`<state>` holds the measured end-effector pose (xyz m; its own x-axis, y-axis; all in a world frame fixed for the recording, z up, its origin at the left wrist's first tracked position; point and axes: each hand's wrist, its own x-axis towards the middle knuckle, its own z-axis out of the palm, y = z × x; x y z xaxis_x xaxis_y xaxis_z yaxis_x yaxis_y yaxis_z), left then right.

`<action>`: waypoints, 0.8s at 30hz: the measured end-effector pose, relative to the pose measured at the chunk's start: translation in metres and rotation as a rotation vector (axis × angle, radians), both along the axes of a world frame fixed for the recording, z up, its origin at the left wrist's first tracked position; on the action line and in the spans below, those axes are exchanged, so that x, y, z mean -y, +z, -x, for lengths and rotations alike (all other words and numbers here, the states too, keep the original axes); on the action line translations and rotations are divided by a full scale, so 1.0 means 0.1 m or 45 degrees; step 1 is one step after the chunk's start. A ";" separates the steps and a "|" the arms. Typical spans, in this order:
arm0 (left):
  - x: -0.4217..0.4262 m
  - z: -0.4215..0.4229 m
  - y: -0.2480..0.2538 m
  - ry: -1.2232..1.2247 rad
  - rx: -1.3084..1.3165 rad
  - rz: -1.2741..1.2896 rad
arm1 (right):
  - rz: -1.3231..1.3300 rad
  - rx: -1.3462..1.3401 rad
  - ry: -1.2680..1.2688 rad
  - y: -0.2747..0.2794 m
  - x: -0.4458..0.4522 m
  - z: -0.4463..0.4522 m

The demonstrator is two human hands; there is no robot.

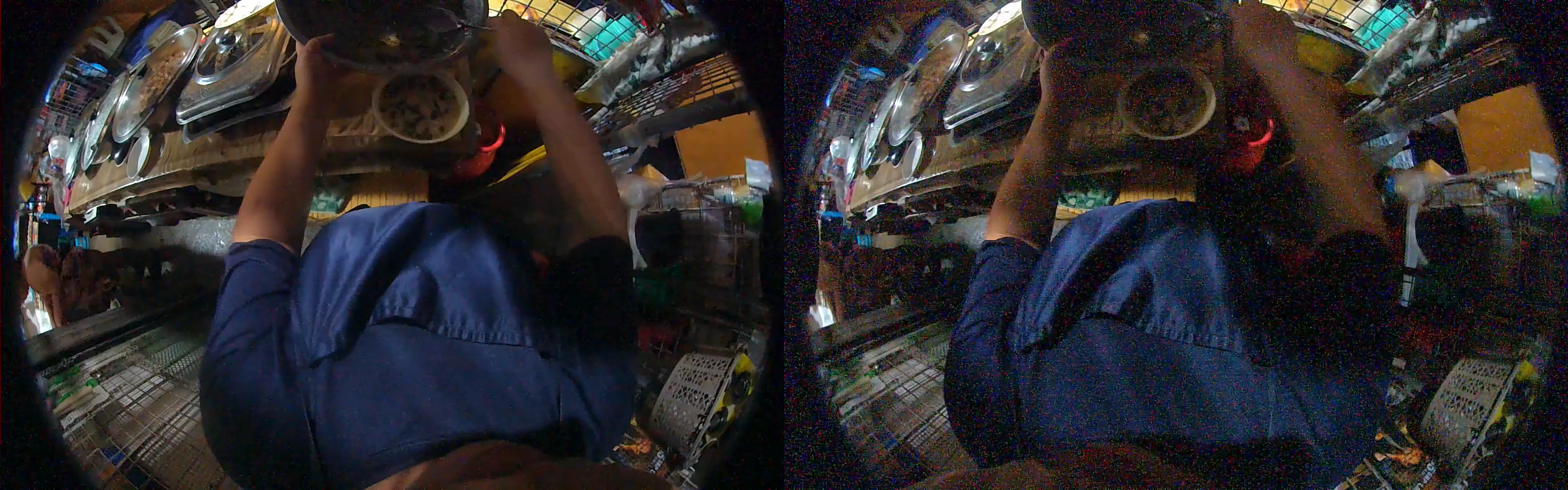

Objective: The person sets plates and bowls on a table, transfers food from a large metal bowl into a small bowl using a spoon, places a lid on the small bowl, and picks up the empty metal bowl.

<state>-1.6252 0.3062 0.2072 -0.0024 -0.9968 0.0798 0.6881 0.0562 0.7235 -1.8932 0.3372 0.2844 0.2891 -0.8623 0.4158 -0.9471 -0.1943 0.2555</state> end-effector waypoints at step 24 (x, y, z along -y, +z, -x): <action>0.05 -0.06 -0.03 0.061 0.111 -0.062 | -0.901 1.011 0.108 -0.05 0.11 0.14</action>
<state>-1.6196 0.3017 0.2041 0.0407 -0.9986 0.0327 0.6198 0.0509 0.7831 -1.9069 0.3266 0.2797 0.2258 -0.9712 -0.0757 -0.7692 -0.1300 -0.6256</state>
